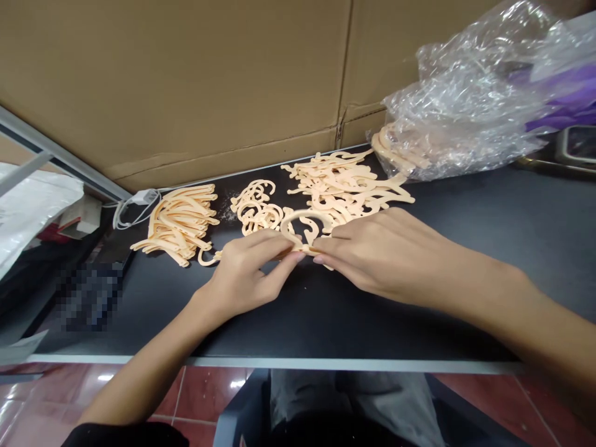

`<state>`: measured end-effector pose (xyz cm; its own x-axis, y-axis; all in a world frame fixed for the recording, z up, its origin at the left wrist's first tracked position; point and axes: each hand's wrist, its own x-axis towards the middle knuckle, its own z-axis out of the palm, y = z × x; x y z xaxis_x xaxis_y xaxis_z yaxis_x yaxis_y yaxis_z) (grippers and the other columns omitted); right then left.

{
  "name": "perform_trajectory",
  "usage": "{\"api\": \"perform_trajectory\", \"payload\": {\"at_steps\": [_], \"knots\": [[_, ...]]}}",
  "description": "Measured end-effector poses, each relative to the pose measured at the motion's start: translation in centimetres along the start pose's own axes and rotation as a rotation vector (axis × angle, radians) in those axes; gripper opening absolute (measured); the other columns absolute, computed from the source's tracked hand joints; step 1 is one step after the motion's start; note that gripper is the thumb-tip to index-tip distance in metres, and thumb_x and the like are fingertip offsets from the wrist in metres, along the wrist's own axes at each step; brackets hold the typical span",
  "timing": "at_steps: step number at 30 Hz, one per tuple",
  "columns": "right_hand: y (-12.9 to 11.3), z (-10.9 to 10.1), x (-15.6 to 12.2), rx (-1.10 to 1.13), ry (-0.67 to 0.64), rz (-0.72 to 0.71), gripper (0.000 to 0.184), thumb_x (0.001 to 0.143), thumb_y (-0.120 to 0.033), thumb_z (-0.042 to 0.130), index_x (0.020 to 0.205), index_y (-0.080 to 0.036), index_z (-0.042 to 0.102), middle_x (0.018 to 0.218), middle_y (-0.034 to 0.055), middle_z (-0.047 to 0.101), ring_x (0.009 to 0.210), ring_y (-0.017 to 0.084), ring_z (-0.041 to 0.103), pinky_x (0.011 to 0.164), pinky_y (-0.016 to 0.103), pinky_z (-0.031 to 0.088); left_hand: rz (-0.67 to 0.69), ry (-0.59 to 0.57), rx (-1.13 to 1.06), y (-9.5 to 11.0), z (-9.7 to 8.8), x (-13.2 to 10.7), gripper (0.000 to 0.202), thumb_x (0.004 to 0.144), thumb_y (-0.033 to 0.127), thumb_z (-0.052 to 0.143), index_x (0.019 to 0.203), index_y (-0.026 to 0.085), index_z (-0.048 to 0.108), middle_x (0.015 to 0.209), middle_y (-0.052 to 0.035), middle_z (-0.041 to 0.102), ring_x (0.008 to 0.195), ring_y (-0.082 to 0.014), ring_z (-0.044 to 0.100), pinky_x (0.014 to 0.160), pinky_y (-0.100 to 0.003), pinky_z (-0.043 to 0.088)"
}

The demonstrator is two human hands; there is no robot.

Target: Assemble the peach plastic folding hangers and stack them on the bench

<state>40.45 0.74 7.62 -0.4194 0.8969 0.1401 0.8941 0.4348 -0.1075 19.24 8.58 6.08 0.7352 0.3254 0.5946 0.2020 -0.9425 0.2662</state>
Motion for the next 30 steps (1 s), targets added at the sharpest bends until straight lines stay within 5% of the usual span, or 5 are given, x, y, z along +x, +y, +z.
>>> {"api": "perform_trajectory", "payload": {"at_steps": [6,14,20,24,30], "knots": [[-0.4,0.4,-3.0,0.257,0.103,-0.004,0.034,0.102,-0.029,0.045,0.08,-0.016,0.067,0.077,0.0046,0.066,0.069,0.016,0.058,0.065,0.029,0.035,-0.259,-0.008,-0.12,3.1,-0.7,-1.1,0.016,0.09,0.016,0.065,0.104,0.013,0.072,0.09,-0.0052,0.076,0.076,-0.0128,0.071,0.069,-0.021,0.057],[-2.0,3.2,-8.0,0.178,0.178,0.015,0.032,0.102,-0.027,0.048,0.088,-0.016,0.075,0.068,0.0021,0.063,0.06,0.013,0.055,0.059,0.029,0.033,-0.255,-0.094,-0.106,6.7,1.0,-6.7,0.016,0.095,0.016,0.057,0.101,0.016,0.072,0.09,-0.0057,0.077,0.078,-0.0171,0.069,0.075,-0.033,0.057],[-3.1,3.8,-7.1,0.122,0.208,0.005,0.033,0.101,-0.028,0.049,0.086,-0.014,0.075,0.076,0.005,0.065,0.069,0.015,0.057,0.061,0.029,0.038,-0.205,-0.084,0.04,6.9,1.0,-7.8,0.025,0.095,0.009,0.049,0.105,0.016,0.071,0.094,-0.0084,0.075,0.083,-0.0197,0.066,0.08,-0.039,0.056],[-3.3,4.0,-5.7,0.212,0.234,-0.082,0.031,0.101,-0.025,0.048,0.09,-0.014,0.075,0.093,0.0096,0.071,0.088,0.02,0.06,0.083,0.036,0.049,-0.207,-0.09,0.056,6.1,0.5,-8.3,0.029,0.093,0.006,0.047,0.108,0.016,0.07,0.102,-0.0105,0.073,0.094,-0.0218,0.065,0.083,-0.04,0.058],[-2.9,3.3,-2.9,0.278,0.147,-0.119,0.034,0.104,-0.026,0.041,0.106,-0.013,0.073,0.116,0.0118,0.072,0.11,0.024,0.061,0.1,0.045,0.048,-0.241,-0.124,0.106,4.8,-0.3,-8.4,0.03,0.091,0.006,0.048,0.107,0.016,0.072,0.115,-0.0114,0.071,0.105,-0.025,0.065,0.095,-0.049,0.056]]}}
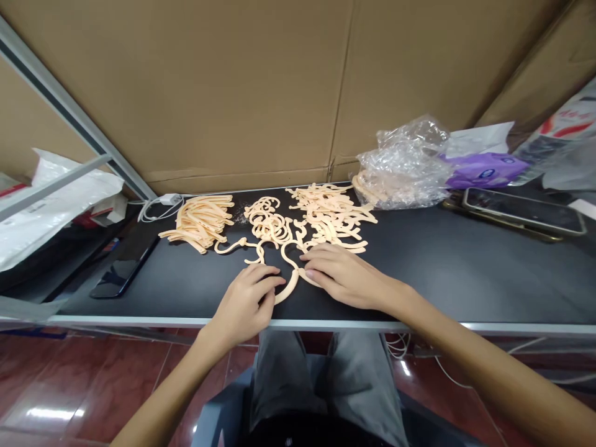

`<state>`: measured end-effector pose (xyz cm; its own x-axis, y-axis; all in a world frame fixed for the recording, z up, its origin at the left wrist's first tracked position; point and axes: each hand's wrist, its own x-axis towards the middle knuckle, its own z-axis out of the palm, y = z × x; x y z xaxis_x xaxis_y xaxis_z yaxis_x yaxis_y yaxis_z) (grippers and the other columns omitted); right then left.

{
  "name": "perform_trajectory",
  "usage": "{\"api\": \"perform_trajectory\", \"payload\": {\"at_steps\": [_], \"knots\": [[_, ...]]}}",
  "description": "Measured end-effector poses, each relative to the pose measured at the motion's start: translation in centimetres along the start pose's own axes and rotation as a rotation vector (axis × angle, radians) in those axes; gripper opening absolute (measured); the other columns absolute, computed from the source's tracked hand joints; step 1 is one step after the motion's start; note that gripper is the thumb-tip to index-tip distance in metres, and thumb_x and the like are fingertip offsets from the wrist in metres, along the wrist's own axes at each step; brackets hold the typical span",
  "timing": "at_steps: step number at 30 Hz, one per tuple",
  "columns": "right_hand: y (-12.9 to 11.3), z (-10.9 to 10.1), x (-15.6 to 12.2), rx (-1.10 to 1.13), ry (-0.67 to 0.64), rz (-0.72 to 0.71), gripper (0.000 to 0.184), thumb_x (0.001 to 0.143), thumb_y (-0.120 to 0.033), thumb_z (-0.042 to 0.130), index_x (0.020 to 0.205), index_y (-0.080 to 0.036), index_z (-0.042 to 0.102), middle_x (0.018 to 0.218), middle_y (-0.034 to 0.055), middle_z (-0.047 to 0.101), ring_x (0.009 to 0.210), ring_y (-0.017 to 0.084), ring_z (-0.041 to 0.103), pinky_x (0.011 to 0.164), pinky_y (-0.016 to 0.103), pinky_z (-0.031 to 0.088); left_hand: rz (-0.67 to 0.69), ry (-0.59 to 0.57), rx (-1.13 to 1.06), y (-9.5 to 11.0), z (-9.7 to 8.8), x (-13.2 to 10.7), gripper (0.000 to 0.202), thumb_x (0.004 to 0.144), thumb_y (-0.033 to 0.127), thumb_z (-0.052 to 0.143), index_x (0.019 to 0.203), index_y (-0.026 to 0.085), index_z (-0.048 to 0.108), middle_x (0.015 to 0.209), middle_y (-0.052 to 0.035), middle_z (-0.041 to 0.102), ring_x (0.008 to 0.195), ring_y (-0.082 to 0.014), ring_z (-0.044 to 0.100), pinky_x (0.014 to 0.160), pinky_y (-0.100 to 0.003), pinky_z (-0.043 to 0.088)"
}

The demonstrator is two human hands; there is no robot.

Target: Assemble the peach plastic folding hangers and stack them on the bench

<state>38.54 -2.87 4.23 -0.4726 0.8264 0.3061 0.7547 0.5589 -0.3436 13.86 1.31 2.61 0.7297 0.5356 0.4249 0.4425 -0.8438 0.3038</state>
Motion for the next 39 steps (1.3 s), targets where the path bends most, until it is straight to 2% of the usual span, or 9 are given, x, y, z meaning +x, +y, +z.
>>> {"api": "perform_trajectory", "payload": {"at_steps": [9,13,16,19,21,25,29,34,39], "knots": [[2.0,0.1,-0.7,-0.147,0.104,0.034,0.032,0.102,-0.026,0.045,0.111,-0.014,0.073,0.118,0.0151,0.073,0.115,0.028,0.062,0.101,0.052,0.05,-0.023,0.006,0.003,-0.1,0.1,0.5,0.032,0.089,0.006,0.047,0.107,0.017,0.07,0.112,-0.01,0.07,0.106,-0.025,0.063,0.099,-0.051,0.054],[3.1,-0.3,-1.3,-0.184,0.093,0.078,0.032,0.102,-0.026,0.045,0.112,-0.013,0.073,0.117,0.015,0.073,0.113,0.029,0.062,0.099,0.052,0.05,-0.045,-0.002,0.01,0.0,0.1,0.3,0.031,0.088,0.006,0.049,0.107,0.017,0.07,0.112,-0.0098,0.07,0.106,-0.0252,0.063,0.098,-0.051,0.054],[2.8,-0.4,-1.3,-0.191,0.099,0.107,0.032,0.101,-0.028,0.047,0.112,-0.011,0.072,0.119,0.0151,0.072,0.116,0.03,0.059,0.101,0.052,0.048,-0.054,-0.011,0.034,-0.3,-0.2,0.7,0.029,0.088,0.006,0.05,0.107,0.017,0.07,0.11,-0.0097,0.071,0.106,-0.026,0.062,0.095,-0.05,0.055],[1.4,0.0,-1.1,-0.173,0.094,0.079,0.033,0.101,-0.03,0.048,0.118,-0.011,0.07,0.125,0.0151,0.07,0.121,0.03,0.057,0.104,0.052,0.046,0.007,0.032,0.079,-1.4,-0.6,2.2,0.029,0.09,0.007,0.05,0.109,0.016,0.069,0.114,-0.0113,0.07,0.109,-0.0262,0.061,0.097,-0.05,0.054],[0.3,0.4,-0.9,-0.162,0.066,0.028,0.033,0.101,-0.03,0.05,0.124,-0.013,0.067,0.129,0.0148,0.068,0.121,0.029,0.057,0.103,0.052,0.047,0.062,0.039,0.133,-2.6,-0.8,3.9,0.032,0.093,0.01,0.049,0.118,0.017,0.067,0.126,-0.013,0.066,0.12,-0.0277,0.057,0.104,-0.051,0.05],[-1.2,1.0,-1.5,-0.16,0.023,-0.022,0.033,0.1,-0.021,0.048,0.128,-0.017,0.065,0.129,0.0139,0.067,0.119,0.029,0.058,0.096,0.05,0.051,0.062,-0.151,0.261,-5.2,-0.3,7.1,0.04,0.102,0.031,0.045,0.141,0.024,0.054,0.152,-0.0115,0.049,0.143,-0.0309,0.04,0.117,-0.057,0.034],[-1.3,1.0,-3.4,-0.162,0.044,-0.011,0.033,0.099,-0.014,0.046,0.127,-0.015,0.065,0.126,0.0124,0.069,0.117,0.028,0.058,0.094,0.047,0.053,0.057,-0.318,0.24,-7.1,0.5,8.3,0.045,0.105,0.047,0.036,0.143,0.03,0.053,0.158,-0.0085,0.043,0.147,-0.0314,0.036,0.121,-0.059,0.026],[-0.9,0.8,-5.0,-0.162,0.085,-0.03,0.033,0.099,-0.014,0.049,0.128,-0.015,0.064,0.126,0.0102,0.07,0.116,0.027,0.057,0.093,0.047,0.054,0.003,-0.294,0.224,-8.8,1.0,9.4,0.044,0.104,0.044,0.036,0.139,0.028,0.057,0.157,-0.0085,0.044,0.146,-0.0295,0.036,0.122,-0.055,0.025],[-0.7,1.0,-3.7,-0.169,0.075,-0.023,0.032,0.1,-0.015,0.047,0.127,-0.016,0.065,0.125,0.01,0.069,0.116,0.028,0.056,0.094,0.047,0.053,0.003,-0.274,0.229,-9.9,1.6,11.0,0.043,0.102,0.042,0.039,0.137,0.027,0.059,0.154,-0.0081,0.049,0.145,-0.03,0.037,0.123,-0.056,0.023]]}}
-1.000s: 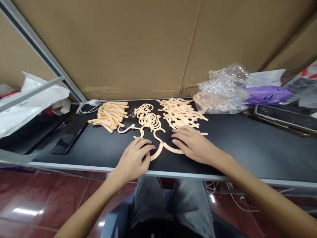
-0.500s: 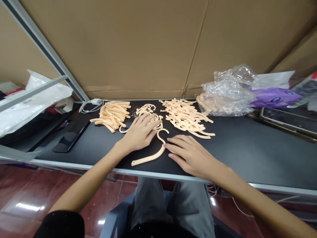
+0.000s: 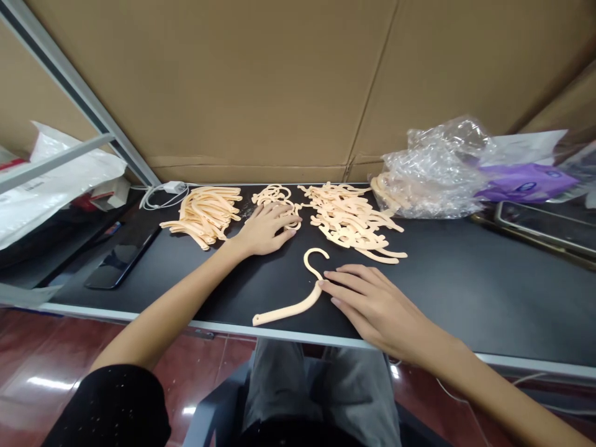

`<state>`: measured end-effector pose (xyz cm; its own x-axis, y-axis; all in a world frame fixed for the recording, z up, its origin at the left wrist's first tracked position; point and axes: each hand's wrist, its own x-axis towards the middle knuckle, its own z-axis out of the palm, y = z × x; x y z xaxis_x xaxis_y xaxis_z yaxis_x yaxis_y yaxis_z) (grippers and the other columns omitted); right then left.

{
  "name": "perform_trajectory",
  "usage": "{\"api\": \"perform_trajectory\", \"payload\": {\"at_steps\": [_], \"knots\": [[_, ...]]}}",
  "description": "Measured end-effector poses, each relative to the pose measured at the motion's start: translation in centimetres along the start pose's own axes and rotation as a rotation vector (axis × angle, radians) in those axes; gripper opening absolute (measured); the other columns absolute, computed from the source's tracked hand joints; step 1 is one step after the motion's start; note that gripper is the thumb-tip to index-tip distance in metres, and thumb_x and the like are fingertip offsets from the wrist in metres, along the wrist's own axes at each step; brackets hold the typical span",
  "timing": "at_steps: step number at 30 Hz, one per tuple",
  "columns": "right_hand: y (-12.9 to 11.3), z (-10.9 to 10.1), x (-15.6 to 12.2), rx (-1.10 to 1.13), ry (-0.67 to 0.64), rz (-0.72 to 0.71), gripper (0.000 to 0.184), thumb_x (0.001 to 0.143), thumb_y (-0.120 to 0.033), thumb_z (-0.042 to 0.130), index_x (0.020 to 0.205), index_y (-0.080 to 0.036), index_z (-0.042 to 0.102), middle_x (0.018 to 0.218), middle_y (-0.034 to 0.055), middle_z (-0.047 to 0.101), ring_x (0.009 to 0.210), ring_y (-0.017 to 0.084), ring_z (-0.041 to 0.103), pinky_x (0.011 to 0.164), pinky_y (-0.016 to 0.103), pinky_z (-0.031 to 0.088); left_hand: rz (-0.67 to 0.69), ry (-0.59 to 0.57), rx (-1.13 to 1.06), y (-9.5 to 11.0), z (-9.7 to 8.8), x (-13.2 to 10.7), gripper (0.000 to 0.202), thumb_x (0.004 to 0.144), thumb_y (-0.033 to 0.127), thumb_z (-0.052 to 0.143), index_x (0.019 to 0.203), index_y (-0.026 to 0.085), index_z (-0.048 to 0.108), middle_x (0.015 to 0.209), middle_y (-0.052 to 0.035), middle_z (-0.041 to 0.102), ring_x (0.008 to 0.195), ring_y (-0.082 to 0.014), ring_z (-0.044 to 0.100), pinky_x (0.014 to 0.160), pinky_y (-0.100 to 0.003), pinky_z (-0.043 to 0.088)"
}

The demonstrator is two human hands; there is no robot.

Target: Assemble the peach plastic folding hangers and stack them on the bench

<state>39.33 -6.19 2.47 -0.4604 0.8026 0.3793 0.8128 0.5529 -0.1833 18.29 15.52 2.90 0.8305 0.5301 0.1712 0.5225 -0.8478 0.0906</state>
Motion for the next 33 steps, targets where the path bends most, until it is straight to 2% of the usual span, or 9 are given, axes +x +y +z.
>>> {"api": "perform_trajectory", "payload": {"at_steps": [5,8,13,16,18,21,28,30,33], "knots": [[0.0,0.8,2.8,-0.029,-0.031,-0.003,0.032,0.101,-0.02,0.047,0.126,-0.017,0.066,0.124,0.013,0.068,0.115,0.029,0.057,0.094,0.048,0.053,-0.008,0.081,-0.026,-0.2,-0.2,0.5,0.042,0.104,0.043,0.037,0.137,0.031,0.06,0.154,-0.004,0.049,0.149,-0.0285,0.033,0.124,-0.061,0.011],[-0.2,1.1,4.1,-0.071,-0.031,-0.005,0.035,0.102,-0.023,0.045,0.129,-0.019,0.066,0.125,0.0138,0.066,0.115,0.031,0.058,0.094,0.051,0.052,-0.097,0.152,-0.117,0.3,-1.4,-0.9,0.044,0.106,0.04,0.031,0.142,0.031,0.054,0.157,-0.0033,0.045,0.152,-0.026,0.029,0.125,-0.061,0.011],[-0.4,0.5,2.0,-0.036,0.096,0.049,0.038,0.103,-0.024,0.043,0.136,-0.015,0.06,0.132,0.0134,0.065,0.12,0.028,0.057,0.102,0.05,0.05,-0.155,0.31,-0.246,2.3,-3.1,-8.4,0.043,0.105,0.039,0.038,0.14,0.021,0.055,0.152,-0.0088,0.05,0.146,-0.0233,0.04,0.125,-0.046,0.028],[0.2,0.3,-0.7,-0.003,0.112,0.135,0.035,0.102,-0.024,0.045,0.13,-0.014,0.063,0.128,0.0135,0.067,0.119,0.026,0.06,0.103,0.049,0.051,-0.226,0.277,-0.3,3.9,-3.2,-13.5,0.04,0.103,0.038,0.044,0.137,0.021,0.057,0.146,-0.0093,0.055,0.138,-0.0229,0.048,0.121,-0.043,0.036],[0.8,0.3,-1.8,0.014,0.104,0.169,0.034,0.103,-0.025,0.043,0.127,-0.014,0.064,0.127,0.0134,0.068,0.119,0.026,0.06,0.104,0.049,0.05,-0.231,0.22,-0.309,4.5,-3.1,-15.3,0.039,0.103,0.038,0.043,0.136,0.022,0.057,0.144,-0.0086,0.056,0.137,-0.023,0.05,0.119,-0.043,0.038],[2.1,0.3,-1.5,0.029,0.088,0.216,0.038,0.104,-0.029,0.04,0.127,-0.013,0.065,0.131,0.0148,0.067,0.123,0.028,0.059,0.107,0.051,0.048,-0.195,0.146,-0.34,4.6,-2.9,-14.8,0.04,0.105,0.038,0.038,0.135,0.023,0.059,0.143,-0.0079,0.057,0.135,-0.0227,0.051,0.118,-0.042,0.039],[4.6,-0.5,1.6,0.05,0.052,0.294,0.045,0.104,-0.036,0.035,0.124,-0.011,0.067,0.128,0.0149,0.069,0.121,0.029,0.061,0.108,0.051,0.047,-0.114,0.069,-0.353,2.9,-2.2,-9.4,0.048,0.106,0.042,0.029,0.128,0.018,0.063,0.134,-0.008,0.064,0.131,-0.0231,0.054,0.118,-0.044,0.04],[4.3,-0.8,0.8,0.037,0.053,0.3,0.046,0.105,-0.036,0.034,0.125,-0.011,0.067,0.129,0.0146,0.069,0.121,0.029,0.062,0.107,0.051,0.047,-0.135,0.074,-0.343,3.0,-2.2,-10.2,0.049,0.106,0.043,0.028,0.129,0.018,0.063,0.136,-0.0083,0.063,0.132,-0.0229,0.053,0.119,-0.044,0.039],[3.1,-1.1,-2.2,-0.021,0.074,0.365,0.046,0.105,-0.039,0.035,0.129,-0.013,0.064,0.132,0.0135,0.067,0.124,0.028,0.06,0.108,0.051,0.047,-0.215,0.094,-0.287,3.7,-2.4,-13.4,0.048,0.106,0.044,0.03,0.136,0.02,0.059,0.146,-0.0082,0.056,0.137,-0.0239,0.049,0.121,-0.046,0.036]]}}
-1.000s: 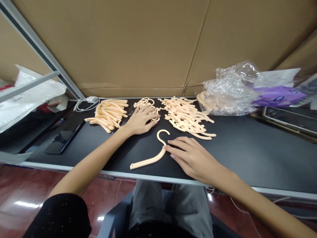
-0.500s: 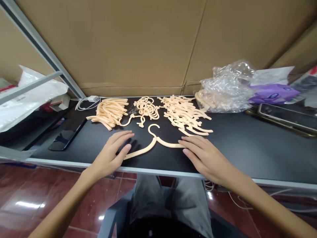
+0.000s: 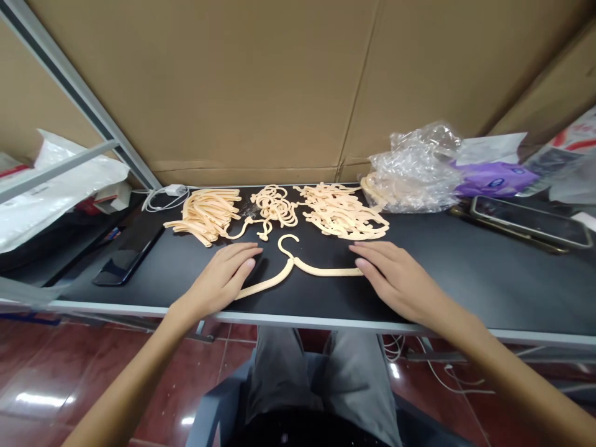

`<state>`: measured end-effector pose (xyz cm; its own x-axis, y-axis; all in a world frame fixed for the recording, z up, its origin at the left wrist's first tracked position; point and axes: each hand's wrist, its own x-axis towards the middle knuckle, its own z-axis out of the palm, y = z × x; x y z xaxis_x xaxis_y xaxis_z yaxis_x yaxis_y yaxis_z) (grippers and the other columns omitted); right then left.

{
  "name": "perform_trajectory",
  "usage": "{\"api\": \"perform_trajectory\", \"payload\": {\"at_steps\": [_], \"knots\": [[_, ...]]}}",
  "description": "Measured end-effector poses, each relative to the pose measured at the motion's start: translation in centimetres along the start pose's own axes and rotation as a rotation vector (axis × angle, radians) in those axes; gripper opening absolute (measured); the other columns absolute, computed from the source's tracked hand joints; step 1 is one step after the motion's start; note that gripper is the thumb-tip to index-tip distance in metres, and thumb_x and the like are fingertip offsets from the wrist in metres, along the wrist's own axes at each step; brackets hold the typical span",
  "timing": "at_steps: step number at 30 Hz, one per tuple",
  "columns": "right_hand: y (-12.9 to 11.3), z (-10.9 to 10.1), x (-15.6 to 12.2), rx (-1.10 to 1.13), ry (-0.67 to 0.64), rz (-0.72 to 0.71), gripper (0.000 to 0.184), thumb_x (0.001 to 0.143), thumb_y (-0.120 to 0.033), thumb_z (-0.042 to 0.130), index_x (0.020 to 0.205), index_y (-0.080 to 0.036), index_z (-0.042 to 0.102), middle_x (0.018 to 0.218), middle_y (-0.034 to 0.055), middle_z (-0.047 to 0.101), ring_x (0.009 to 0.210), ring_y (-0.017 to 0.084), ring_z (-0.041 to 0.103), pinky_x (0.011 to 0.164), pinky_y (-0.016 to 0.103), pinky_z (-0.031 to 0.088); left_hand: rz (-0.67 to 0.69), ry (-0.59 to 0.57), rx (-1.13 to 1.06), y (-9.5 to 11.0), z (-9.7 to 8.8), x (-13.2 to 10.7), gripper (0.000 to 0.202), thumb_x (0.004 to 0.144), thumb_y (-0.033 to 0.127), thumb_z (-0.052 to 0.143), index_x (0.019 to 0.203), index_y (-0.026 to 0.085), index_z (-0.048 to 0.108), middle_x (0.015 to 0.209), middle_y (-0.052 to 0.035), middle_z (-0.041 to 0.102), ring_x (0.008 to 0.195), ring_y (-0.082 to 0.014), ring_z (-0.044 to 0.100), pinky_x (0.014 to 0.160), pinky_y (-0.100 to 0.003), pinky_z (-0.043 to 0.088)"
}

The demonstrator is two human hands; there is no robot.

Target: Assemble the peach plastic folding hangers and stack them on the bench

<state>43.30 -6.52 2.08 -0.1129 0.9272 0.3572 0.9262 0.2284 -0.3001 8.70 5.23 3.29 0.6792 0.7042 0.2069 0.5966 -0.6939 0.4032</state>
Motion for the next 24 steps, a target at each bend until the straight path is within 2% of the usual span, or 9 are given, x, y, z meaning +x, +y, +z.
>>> {"api": "perform_trajectory", "payload": {"at_steps": [3,5,8,10,19,24], "knots": [[0.2,-0.2,-3.3,-0.04,0.018,0.054,0.048,0.103,-0.044,0.04,0.136,-0.014,0.059,0.137,0.0136,0.065,0.128,0.029,0.058,0.107,0.052,0.048,-0.039,0.028,0.08,0.3,-0.1,-3.3,0.049,0.103,0.046,0.039,0.145,0.023,0.051,0.153,-0.009,0.05,0.141,-0.0274,0.046,0.12,-0.051,0.036],[0.2,-0.1,-4.5,-0.056,0.019,0.014,0.048,0.103,-0.043,0.042,0.141,-0.016,0.055,0.142,0.012,0.062,0.132,0.029,0.055,0.109,0.053,0.047,-0.004,0.053,0.121,0.3,0.2,-4.3,0.048,0.099,0.05,0.051,0.139,0.025,0.057,0.147,-0.0092,0.056,0.138,-0.0299,0.049,0.118,-0.053,0.037],[-0.2,0.4,-4.5,-0.069,0.008,-0.08,0.043,0.103,-0.037,0.045,0.14,-0.02,0.057,0.143,0.0094,0.061,0.135,0.028,0.053,0.109,0.053,0.046,0.01,0.121,0.112,-0.2,0.8,-3.9,0.033,0.099,0.044,0.053,0.123,0.027,0.069,0.131,-0.0072,0.068,0.128,-0.028,0.057,0.111,-0.051,0.043],[-0.4,0.8,-4.0,-0.075,0.022,-0.111,0.04,0.102,-0.033,0.045,0.137,-0.02,0.06,0.139,0.0093,0.064,0.133,0.029,0.055,0.106,0.053,0.048,0.0,0.149,0.081,-0.5,1.1,-3.3,0.029,0.1,0.039,0.051,0.116,0.027,0.073,0.127,-0.0061,0.07,0.124,-0.0259,0.059,0.108,-0.049,0.046],[0.4,1.3,-4.2,-0.037,0.143,-0.167,0.034,0.1,-0.024,0.052,0.13,-0.013,0.063,0.129,0.0127,0.07,0.125,0.03,0.059,0.103,0.053,0.051,-0.054,0.229,0.043,-0.2,1.5,-3.2,0.025,0.099,0.033,0.056,0.113,0.026,0.075,0.12,-0.0053,0.074,0.119,-0.0248,0.063,0.106,-0.047,0.048],[-0.3,1.1,-4.4,-0.011,0.193,-0.247,0.032,0.095,-0.017,0.059,0.127,-0.013,0.065,0.122,0.012,0.073,0.122,0.029,0.062,0.099,0.051,0.054,-0.063,0.282,0.045,-0.1,1.8,-3.1,0.021,0.097,0.033,0.06,0.106,0.024,0.077,0.115,-0.0051,0.076,0.115,-0.0244,0.066,0.104,-0.047,0.051]]}}
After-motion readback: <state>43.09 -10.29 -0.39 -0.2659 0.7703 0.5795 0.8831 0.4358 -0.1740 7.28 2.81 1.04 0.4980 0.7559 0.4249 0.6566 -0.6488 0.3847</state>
